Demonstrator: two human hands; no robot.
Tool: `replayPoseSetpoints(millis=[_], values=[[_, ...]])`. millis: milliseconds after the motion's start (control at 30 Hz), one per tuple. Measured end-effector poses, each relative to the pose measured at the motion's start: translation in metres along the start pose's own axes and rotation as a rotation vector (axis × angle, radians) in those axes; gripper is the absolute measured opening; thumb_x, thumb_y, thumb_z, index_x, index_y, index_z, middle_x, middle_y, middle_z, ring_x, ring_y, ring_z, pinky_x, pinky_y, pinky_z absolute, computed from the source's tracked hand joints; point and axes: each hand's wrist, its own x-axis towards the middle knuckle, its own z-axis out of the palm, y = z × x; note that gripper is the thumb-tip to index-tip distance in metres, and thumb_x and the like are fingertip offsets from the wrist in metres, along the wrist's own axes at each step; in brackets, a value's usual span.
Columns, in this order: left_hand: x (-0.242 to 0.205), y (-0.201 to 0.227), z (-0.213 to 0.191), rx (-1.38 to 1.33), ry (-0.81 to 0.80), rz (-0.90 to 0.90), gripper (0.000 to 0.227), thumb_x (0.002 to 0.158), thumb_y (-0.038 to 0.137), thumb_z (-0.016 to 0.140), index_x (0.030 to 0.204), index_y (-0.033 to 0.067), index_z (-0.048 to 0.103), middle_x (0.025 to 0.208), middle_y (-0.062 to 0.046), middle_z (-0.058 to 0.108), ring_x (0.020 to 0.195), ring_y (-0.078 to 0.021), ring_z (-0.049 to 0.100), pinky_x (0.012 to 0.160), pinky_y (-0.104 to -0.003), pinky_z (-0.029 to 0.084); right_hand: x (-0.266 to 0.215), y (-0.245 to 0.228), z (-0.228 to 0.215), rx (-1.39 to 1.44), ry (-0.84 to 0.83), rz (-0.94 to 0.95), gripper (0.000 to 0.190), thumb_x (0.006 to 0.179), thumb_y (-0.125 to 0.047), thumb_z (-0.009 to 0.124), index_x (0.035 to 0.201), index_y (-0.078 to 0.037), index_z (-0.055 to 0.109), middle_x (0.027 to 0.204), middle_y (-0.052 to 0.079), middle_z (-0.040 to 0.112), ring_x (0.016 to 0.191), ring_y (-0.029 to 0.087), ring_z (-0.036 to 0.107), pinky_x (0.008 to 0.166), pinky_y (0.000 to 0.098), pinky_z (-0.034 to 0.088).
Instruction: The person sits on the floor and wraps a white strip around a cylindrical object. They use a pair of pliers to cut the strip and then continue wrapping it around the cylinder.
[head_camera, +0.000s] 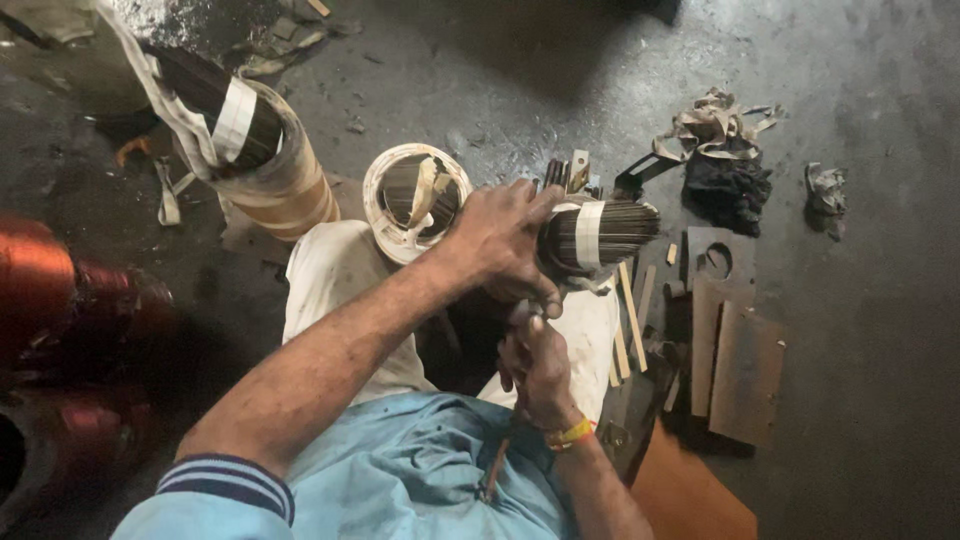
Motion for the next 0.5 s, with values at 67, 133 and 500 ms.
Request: replayPoseSetpoints(millis=[67,133,500], values=[[0.002,-0.002,0.003,-0.002,0.032,0.026,0.121,0.037,0.07,0.095,0.134,0.013,0.051,0.107,-0.021,0.063,0.098,-0.043,0.065,0.08,-0.053,0.054,0.005,-0.002,-0.003,-0.005,-0.001,0.011,0.044,0.105,-0.049,0.051,0.099,-0.006,0.053,0.059,-0.004,0.035,0.046,0.01,0.037,0.039,0.0281,0.04],[-0.001,-0.002,0.008,-0.029,0.037,0.043,0.126,0.037,0.07,0.095,0.138,0.0127,0.046,0.107,-0.02,0.063,0.098,-0.0428,0.065,0.08,-0.053,0.054,0.004,0.002,-0.006,-0.043,0.019,0.034,0.04,0.105,-0.045,0.05,0.097,-0.006,0.051,0.059,-0.002,0.038,0.045,0.012,0.039,0.039,0.0303,0.044],[-0.109,0.045,0.035,-0.499,0.516,-0.356,0.089,0.081,0.044,0.086,0.147,0.0009,0.044,0.124,-0.022,0.06,0.113,-0.0325,0.061,0.099,-0.037,0.051,-0.052,-0.024,-0.019,-0.794,0.236,-0.41,0.041,0.095,-0.021,0.071,0.125,0.003,0.057,0.098,0.01,0.067,0.088,0.018,0.067,0.08,0.0306,0.057]])
